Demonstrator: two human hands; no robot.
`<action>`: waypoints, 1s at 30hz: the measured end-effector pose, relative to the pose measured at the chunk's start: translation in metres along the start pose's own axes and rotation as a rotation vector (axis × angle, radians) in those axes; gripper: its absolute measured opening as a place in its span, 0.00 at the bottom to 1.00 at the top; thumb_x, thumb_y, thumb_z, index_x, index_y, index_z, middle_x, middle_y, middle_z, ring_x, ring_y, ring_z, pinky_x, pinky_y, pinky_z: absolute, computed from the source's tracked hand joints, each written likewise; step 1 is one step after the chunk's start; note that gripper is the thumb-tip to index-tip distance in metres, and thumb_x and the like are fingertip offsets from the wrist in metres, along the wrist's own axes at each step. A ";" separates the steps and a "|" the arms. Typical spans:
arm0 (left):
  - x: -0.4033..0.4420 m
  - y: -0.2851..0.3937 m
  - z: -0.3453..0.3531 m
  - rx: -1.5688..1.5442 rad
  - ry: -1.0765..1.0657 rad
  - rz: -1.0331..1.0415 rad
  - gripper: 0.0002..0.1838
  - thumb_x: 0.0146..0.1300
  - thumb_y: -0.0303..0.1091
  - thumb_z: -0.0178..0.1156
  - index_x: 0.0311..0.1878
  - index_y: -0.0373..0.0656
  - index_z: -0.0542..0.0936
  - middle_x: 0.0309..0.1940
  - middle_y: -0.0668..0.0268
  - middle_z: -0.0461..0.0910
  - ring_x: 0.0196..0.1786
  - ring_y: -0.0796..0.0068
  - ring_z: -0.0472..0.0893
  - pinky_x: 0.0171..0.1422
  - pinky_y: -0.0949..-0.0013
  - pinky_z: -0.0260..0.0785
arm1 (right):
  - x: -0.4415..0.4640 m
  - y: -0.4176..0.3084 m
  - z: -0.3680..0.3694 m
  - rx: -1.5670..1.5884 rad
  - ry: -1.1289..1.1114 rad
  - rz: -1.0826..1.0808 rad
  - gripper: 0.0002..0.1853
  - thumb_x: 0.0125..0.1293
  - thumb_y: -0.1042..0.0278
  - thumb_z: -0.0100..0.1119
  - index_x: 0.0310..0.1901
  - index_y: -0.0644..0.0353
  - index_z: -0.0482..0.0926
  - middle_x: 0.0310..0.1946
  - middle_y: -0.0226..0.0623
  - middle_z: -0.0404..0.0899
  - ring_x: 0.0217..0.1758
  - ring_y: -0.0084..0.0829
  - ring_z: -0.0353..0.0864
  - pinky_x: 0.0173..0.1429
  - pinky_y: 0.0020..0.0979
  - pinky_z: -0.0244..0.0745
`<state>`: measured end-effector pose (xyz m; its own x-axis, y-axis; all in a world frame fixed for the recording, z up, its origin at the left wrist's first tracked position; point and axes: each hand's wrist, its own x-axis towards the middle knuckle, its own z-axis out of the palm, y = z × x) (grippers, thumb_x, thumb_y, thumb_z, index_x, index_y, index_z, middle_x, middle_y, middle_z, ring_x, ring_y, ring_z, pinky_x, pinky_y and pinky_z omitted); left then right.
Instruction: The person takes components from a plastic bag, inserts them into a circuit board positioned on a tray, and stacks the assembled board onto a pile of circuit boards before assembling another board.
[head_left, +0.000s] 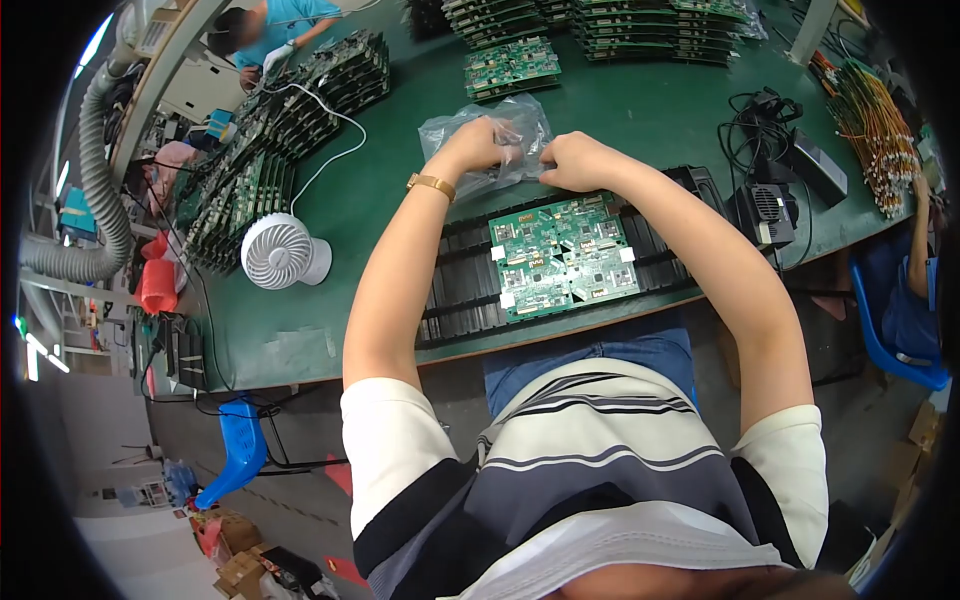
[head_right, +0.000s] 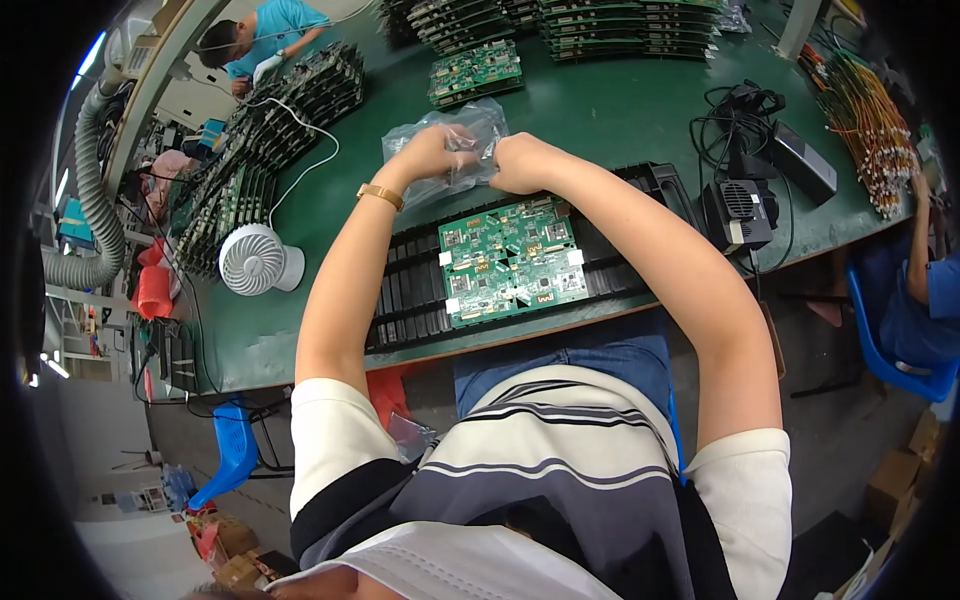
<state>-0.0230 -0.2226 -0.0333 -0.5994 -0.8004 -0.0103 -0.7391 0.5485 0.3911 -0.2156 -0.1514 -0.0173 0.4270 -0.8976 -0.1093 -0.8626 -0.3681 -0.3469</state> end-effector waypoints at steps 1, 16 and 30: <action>-0.006 -0.002 0.003 0.043 0.097 0.076 0.19 0.49 0.40 0.70 0.45 0.47 0.83 0.40 0.61 0.82 0.40 0.61 0.80 0.48 0.64 0.74 | 0.001 0.000 0.001 0.007 0.006 0.002 0.18 0.59 0.59 0.59 0.44 0.64 0.84 0.40 0.47 0.85 0.42 0.49 0.82 0.50 0.41 0.78; -0.023 -0.004 0.007 0.087 0.194 -0.054 0.11 0.47 0.31 0.65 0.33 0.35 0.82 0.33 0.50 0.82 0.33 0.48 0.78 0.43 0.58 0.74 | -0.044 -0.033 -0.033 0.216 0.026 0.011 0.21 0.59 0.61 0.62 0.50 0.65 0.81 0.49 0.43 0.83 0.47 0.45 0.83 0.54 0.37 0.77; -0.033 -0.002 -0.012 -0.747 0.158 -0.484 0.09 0.59 0.29 0.65 0.41 0.35 0.83 0.35 0.64 0.82 0.34 0.75 0.81 0.40 0.76 0.76 | -0.166 -0.032 0.033 0.263 0.609 0.062 0.18 0.58 0.73 0.63 0.51 0.65 0.78 0.48 0.40 0.81 0.44 0.38 0.80 0.49 0.31 0.75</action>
<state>0.0023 -0.2001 -0.0229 -0.1850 -0.9568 -0.2245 -0.4746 -0.1131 0.8729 -0.2497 0.0177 -0.0187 0.0829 -0.9202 0.3826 -0.7529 -0.3094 -0.5810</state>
